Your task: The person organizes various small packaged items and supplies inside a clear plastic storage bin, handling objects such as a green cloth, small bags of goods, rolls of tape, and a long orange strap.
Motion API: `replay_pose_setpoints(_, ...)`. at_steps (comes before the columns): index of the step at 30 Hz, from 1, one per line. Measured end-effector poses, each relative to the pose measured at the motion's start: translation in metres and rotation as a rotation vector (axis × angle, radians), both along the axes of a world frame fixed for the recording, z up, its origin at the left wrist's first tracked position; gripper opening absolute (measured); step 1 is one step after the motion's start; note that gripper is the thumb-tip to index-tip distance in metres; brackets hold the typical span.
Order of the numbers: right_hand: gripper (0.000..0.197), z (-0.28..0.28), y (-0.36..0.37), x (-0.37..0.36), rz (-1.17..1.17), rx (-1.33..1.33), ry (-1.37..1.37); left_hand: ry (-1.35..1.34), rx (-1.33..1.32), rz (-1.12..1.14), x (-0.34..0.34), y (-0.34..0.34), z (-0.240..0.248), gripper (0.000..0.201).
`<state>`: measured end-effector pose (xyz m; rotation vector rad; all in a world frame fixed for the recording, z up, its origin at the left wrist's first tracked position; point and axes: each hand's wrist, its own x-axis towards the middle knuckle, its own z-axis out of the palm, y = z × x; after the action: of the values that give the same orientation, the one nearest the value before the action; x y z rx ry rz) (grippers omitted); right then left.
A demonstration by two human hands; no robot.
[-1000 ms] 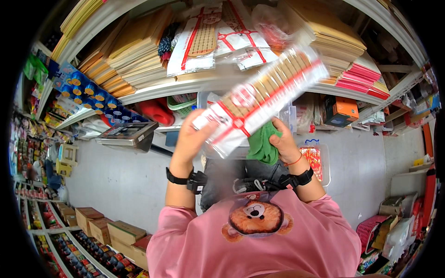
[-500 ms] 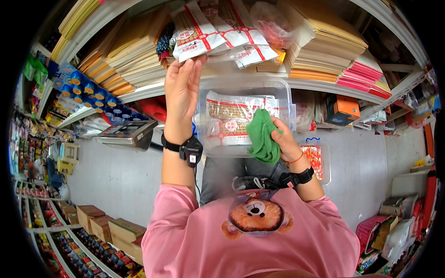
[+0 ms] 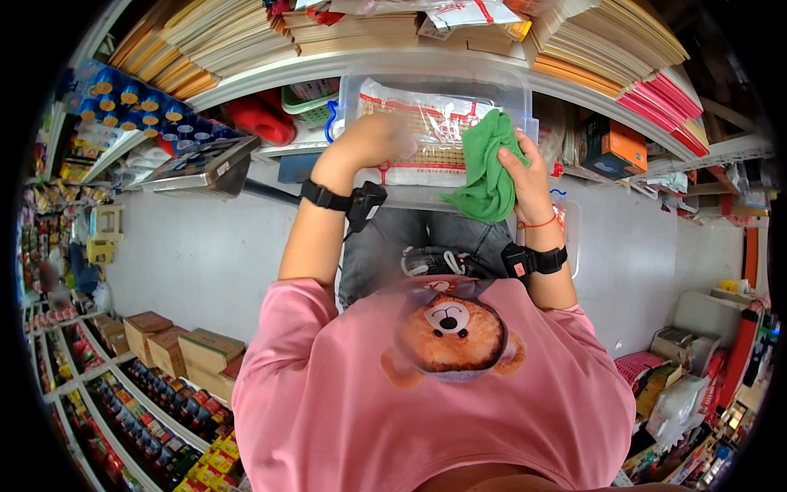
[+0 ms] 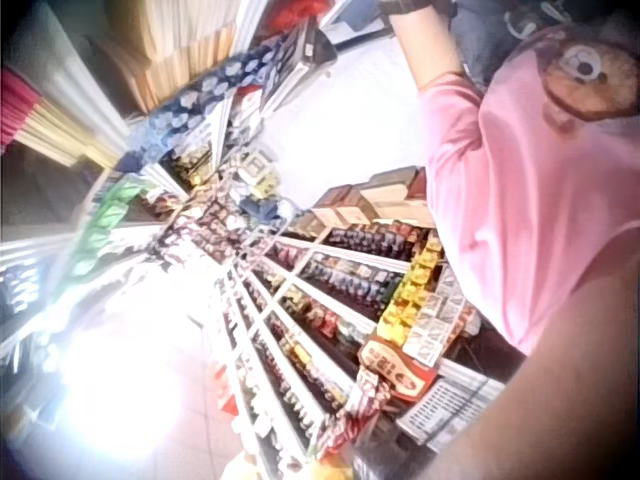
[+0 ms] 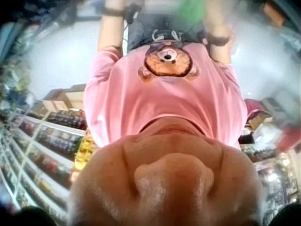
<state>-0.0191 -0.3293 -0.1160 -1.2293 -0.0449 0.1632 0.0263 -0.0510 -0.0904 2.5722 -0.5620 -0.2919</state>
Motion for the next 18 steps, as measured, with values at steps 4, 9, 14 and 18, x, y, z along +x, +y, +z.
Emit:
replay_pose_setpoints(4,0.042,-0.008,-0.009,0.002,-0.075,-0.058,-0.069,-0.059,0.319,0.234,0.000,-0.014,-0.024,0.031)
replay_pose_setpoints(9,0.035,-0.002,-0.008,0.004,-0.219,-0.036,-0.158,-0.198,0.424,0.191,0.001,-0.007,-0.059,0.030)
replay_pose_setpoints(14,0.036,-0.009,-0.011,0.009,-0.254,-0.089,-0.188,-0.240,0.507,0.171,-0.003,-0.008,-0.052,0.030)
replay_pose_setpoints(18,0.036,-0.010,-0.012,0.009,-0.237,-0.082,-0.182,-0.106,0.580,0.133,-0.004,-0.011,-0.041,0.029)
